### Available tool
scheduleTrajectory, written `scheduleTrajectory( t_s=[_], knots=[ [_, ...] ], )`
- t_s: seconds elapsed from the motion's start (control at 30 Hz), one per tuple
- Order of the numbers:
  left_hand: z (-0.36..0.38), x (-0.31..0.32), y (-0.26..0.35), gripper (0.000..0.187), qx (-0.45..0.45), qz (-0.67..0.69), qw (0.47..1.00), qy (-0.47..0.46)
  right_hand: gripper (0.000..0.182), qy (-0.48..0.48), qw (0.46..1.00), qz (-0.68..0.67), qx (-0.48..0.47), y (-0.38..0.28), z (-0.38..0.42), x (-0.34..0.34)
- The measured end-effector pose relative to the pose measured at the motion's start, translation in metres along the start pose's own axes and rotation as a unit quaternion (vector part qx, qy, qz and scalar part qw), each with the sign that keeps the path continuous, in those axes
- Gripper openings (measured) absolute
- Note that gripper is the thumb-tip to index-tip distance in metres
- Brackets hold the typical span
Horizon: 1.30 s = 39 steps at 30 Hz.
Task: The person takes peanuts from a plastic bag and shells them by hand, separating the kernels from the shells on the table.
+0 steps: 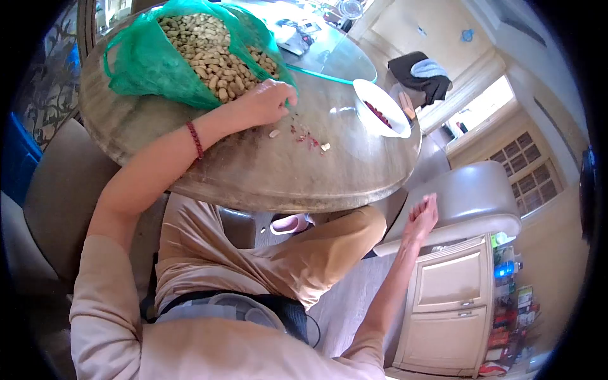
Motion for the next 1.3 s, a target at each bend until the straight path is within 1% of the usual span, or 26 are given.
scheduleTrajectory(
  t_s=[0.03,0.07,0.1,0.13,0.17,0.2,0.27,0.4,0.47,0.5,0.57,0.6,0.67,0.7,0.73,0.8,0.93,1.0,1.03,1.07,1.13,1.17,1.2,1.23,1.27,1.3],
  knots=[
    [0.001,-0.001,0.003,0.018,-0.014,0.018,1.000,-0.008,0.020,-0.062,0.994,0.083,-0.024,-0.013,-0.001,0.027],
    [0.001,-0.002,0.004,0.018,-0.027,0.036,0.999,-0.016,0.018,-0.121,0.978,0.164,-0.048,-0.019,0.000,0.055],
    [0.002,0.001,0.000,0.018,-0.012,0.021,1.000,-0.005,0.013,-0.207,0.947,0.237,-0.063,-0.023,0.002,0.079],
    [0.002,0.001,-0.001,0.018,-0.013,0.019,1.000,0.000,0.011,-0.289,0.903,0.308,-0.076,-0.022,0.004,0.101],
    [0.003,0.001,0.000,0.019,0.001,0.017,1.000,0.009,0.010,-0.353,0.849,0.356,-0.163,-0.015,0.005,0.124],
    [0.004,0.001,0.001,0.019,0.014,0.015,1.000,0.018,0.011,-0.412,0.781,0.398,-0.247,-0.006,0.010,0.145],
    [0.005,-0.001,0.002,0.019,0.009,0.024,0.999,0.027,0.018,-0.464,0.742,0.448,-0.182,-0.003,0.030,0.179],
    [0.005,-0.004,0.006,0.018,0.004,0.036,0.999,0.031,0.017,-0.497,0.716,0.446,-0.205,0.028,0.024,0.191],
    [0.005,-0.004,0.007,0.018,0.001,0.046,0.998,0.040,0.017,-0.460,0.718,0.477,-0.213,0.031,0.022,0.190],
    [0.005,-0.007,0.008,0.018,-0.004,0.045,0.998,0.046,0.017,-0.466,0.713,0.476,-0.216,0.029,0.025,0.194],
    [0.003,-0.011,0.010,0.019,-0.005,0.048,0.999,0.017,0.018,-0.452,0.737,0.458,-0.207,0.027,0.028,0.200],
    [0.003,-0.011,0.010,0.019,-0.007,0.047,0.999,0.019,0.018,-0.455,0.736,0.457,-0.208,0.025,0.034,0.207],
    [0.003,-0.009,0.009,0.017,-0.010,0.043,0.998,0.034,0.021,-0.484,0.767,0.375,-0.192,0.021,0.050,0.227],
    [0.003,-0.008,0.009,0.017,-0.010,0.043,0.999,0.032,0.023,-0.504,0.735,0.410,-0.193,0.023,0.052,0.236],
    [0.003,-0.008,0.008,0.016,-0.007,0.045,0.998,0.043,0.023,-0.503,0.737,0.408,-0.192,0.022,0.058,0.245],
    [0.003,-0.007,0.006,0.015,-0.002,0.045,0.998,0.048,0.020,-0.566,0.649,0.421,-0.284,0.018,0.071,0.262],
    [0.002,-0.006,0.003,0.014,-0.004,0.035,0.997,0.062,0.014,-0.560,0.656,0.437,-0.255,0.031,0.073,0.264],
    [0.001,-0.007,0.002,0.015,0.007,0.034,0.998,0.054,0.010,-0.528,0.633,0.450,-0.343,0.028,0.072,0.257],
    [0.000,-0.009,0.001,0.015,0.032,0.024,0.998,0.058,0.010,-0.518,0.644,0.454,-0.334,0.024,0.068,0.252],
    [-0.002,-0.010,0.001,0.015,0.060,0.018,0.996,0.060,0.010,-0.482,0.692,0.432,-0.318,0.016,0.060,0.242],
    [-0.003,-0.010,-0.001,0.014,0.069,-0.010,0.996,0.058,0.011,-0.391,0.776,0.395,-0.298,-0.012,0.057,0.211],
    [-0.004,-0.011,-0.003,0.016,0.055,-0.028,0.997,0.039,0.011,-0.347,0.824,0.401,-0.201,-0.024,0.054,0.189],
    [-0.005,-0.011,-0.005,0.017,0.043,-0.047,0.998,0.019,0.012,-0.311,0.863,0.341,-0.204,-0.037,0.057,0.168],
    [-0.005,-0.012,-0.005,0.018,0.038,-0.041,0.998,0.006,0.012,-0.272,0.924,0.223,-0.151,-0.041,0.054,0.140],
    [-0.006,-0.014,-0.006,0.019,0.032,-0.037,0.999,-0.004,0.012,-0.222,0.934,0.228,-0.161,-0.043,0.053,0.110],
    [-0.005,-0.015,-0.007,0.020,0.033,-0.035,0.999,-0.009,0.012,-0.181,0.943,0.234,-0.150,-0.039,0.051,0.076]
  ],
)
Point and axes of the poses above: each hand's wrist, its own z-axis away from the middle knuckle, its own x-axis out of the palm, y = z × x, the point moved 1 cm from there along -z, towards the middle knuckle, and after that the axes turned 4 degrees about -y, right-handed, at the moved point
